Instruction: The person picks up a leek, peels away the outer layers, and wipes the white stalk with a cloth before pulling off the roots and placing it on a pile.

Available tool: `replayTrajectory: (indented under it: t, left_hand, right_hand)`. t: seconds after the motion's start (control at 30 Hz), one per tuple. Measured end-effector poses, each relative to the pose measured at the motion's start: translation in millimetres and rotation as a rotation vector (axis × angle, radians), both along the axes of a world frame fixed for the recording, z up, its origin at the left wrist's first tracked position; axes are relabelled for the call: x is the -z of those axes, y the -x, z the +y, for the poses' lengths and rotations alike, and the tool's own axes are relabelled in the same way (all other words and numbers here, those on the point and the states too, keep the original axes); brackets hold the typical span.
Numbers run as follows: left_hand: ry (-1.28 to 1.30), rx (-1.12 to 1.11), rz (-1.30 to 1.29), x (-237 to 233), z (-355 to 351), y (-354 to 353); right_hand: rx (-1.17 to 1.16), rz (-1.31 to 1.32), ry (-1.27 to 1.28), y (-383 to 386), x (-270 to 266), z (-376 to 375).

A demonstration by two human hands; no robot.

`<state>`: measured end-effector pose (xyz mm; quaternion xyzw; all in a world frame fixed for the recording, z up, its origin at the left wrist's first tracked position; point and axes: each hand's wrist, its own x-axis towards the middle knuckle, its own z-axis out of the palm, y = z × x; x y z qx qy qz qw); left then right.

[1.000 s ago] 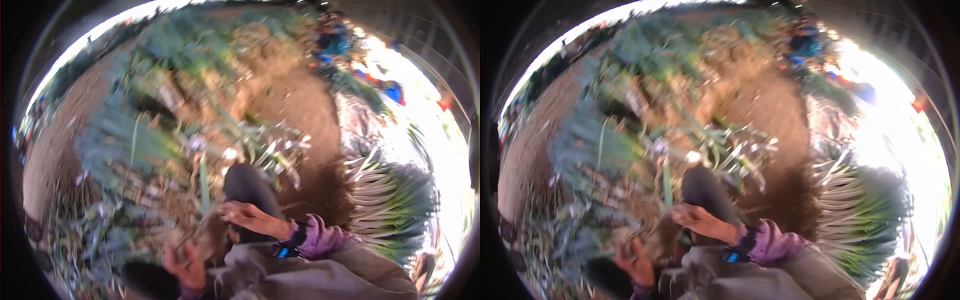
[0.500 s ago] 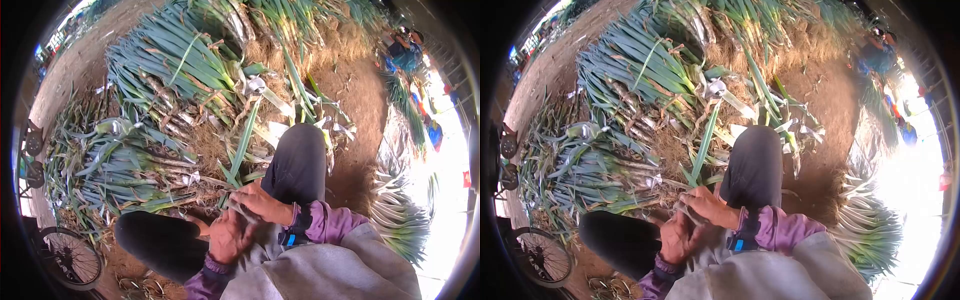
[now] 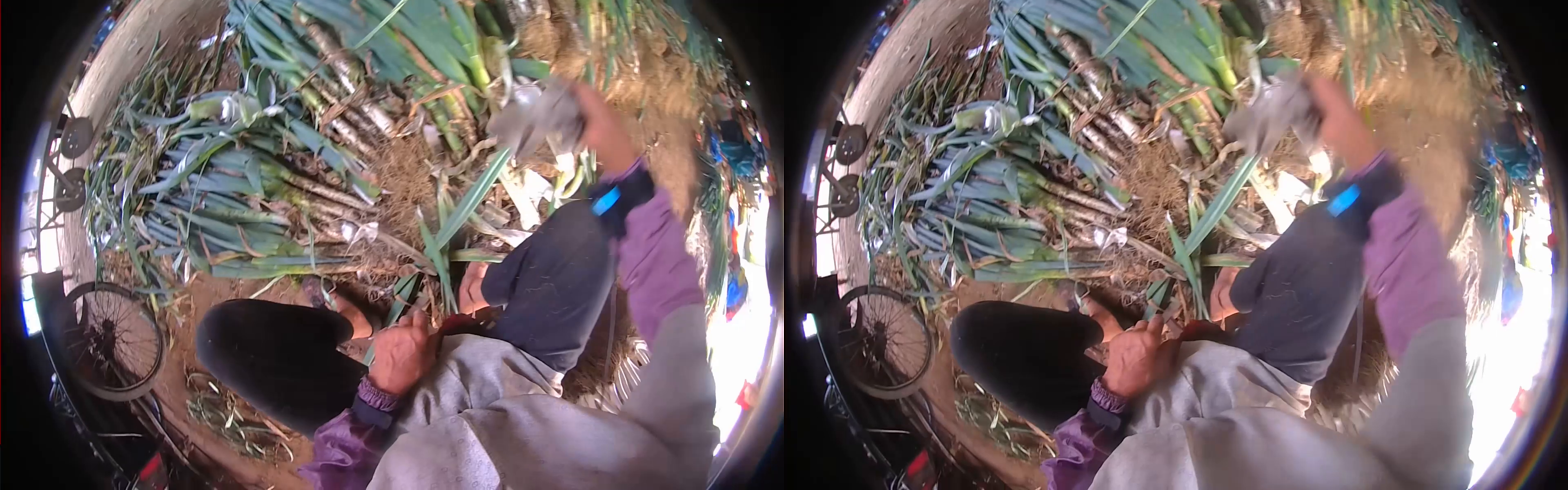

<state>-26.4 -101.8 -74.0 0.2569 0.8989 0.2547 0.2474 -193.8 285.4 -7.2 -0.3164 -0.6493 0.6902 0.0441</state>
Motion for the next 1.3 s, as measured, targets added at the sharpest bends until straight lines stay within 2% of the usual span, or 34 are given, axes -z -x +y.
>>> replayTrajectory:
  t: [0.1,0.17,0.2,0.27,0.3,0.33,0.4,0.43,0.5,0.53,0.57,0.6,0.63,0.67,0.77,0.87,0.97,1.07,1.13,1.2,1.27,1.3]
  left_hand:
    - [-0.041,0.013,-0.062,16.4,-1.3,11.0]
    - [0.066,0.031,-0.089,50.9,-0.3,19.4]
    - [0.119,0.043,-0.105,65.2,0.3,23.7]
    - [0.077,-0.007,-0.111,78.9,2.8,43.2]
    - [0.089,-0.086,-0.113,103.7,0.5,43.9]
    - [0.073,-0.167,-0.233,119.0,-3.4,51.2]
    - [0.045,-0.325,-0.479,145.0,-19.5,63.7]
    - [0.012,-0.468,-0.569,165.4,-28.0,64.1]
    - [-0.049,-0.759,-0.73,205.0,-47.2,62.8]
    - [-0.331,-1.029,-0.793,220.0,-56.6,59.0]
    - [-0.626,-1.289,-0.835,237.6,-67.2,53.7]
    - [-0.659,-1.391,-0.833,253.6,-76.5,56.2]
    - [-0.695,-1.494,-0.824,274.1,-87.6,56.8]
    - [-0.732,-1.597,-0.807,290.4,-96.9,59.1]
    - [-0.609,-1.969,-0.714,251.3,-78.0,91.2]
    - [-0.92,-2.09,-0.554,255.8,-78.7,101.5]
    - [-1.086,-2.028,-0.681,267.9,-91.0,100.5]
    - [-1.34,-1.891,-0.74,266.2,-95.0,106.1]
    - [-1.514,-1.828,-0.751,263.4,-94.3,106.7]
    - [-1.514,-1.723,-0.892,259.5,-95.5,106.7]
    - [-1.498,-1.579,-0.998,248.6,-91.3,115.1]
    - [-1.383,-1.62,-1.023,245.2,-90.0,112.1]
  right_hand:
    - [-0.264,0.16,-0.485,58.3,-36.7,84.5]
    - [-0.416,0.258,-0.81,93.7,-60.6,136.1]
    - [-0.325,0.254,-0.699,119.7,-67.2,165.5]
    - [-0.122,0.196,-0.521,124.9,-83.8,165.0]
    - [-0.205,0.043,-0.951,134.4,-79.8,198.9]
    - [-0.287,-0.116,-1.381,145.3,-71.6,259.3]
    - [-0.366,-0.296,-1.719,149.8,-52.2,286.7]
    - [-0.361,-0.304,-1.629,142.0,-43.9,280.3]
    - [-0.352,0.052,-1.091,157.7,15.4,341.1]
    - [-0.346,0.2,-0.824,165.7,44.6,373.0]
    - [-0.239,-0.007,-0.69,171.0,53.9,354.0]
    - [-0.132,-0.211,-0.553,173.9,59.2,322.0]
    - [-0.23,-0.313,-0.894,154.6,62.4,282.2]
    - [-0.271,-0.218,-1.011,139.1,68.4,253.1]
    - [-0.486,0.169,-1.464,103.4,84.1,229.6]
    - [-0.423,-0.495,-1.164,88.5,96.3,196.1]
    - [-0.413,-0.3,-1.314,51.7,112.0,149.3]
    - [-0.438,-0.147,-1.328,34.7,119.5,134.4]
    - [-0.435,-0.099,-1.288,34.7,101.2,101.1]
    - [-0.419,-0.09,-1.286,39.2,76.4,44.1]
    - [-0.705,0.099,-1.284,44.6,99.2,14.5]
    - [-0.784,0.062,-1.174,37.3,94.9,-31.5]
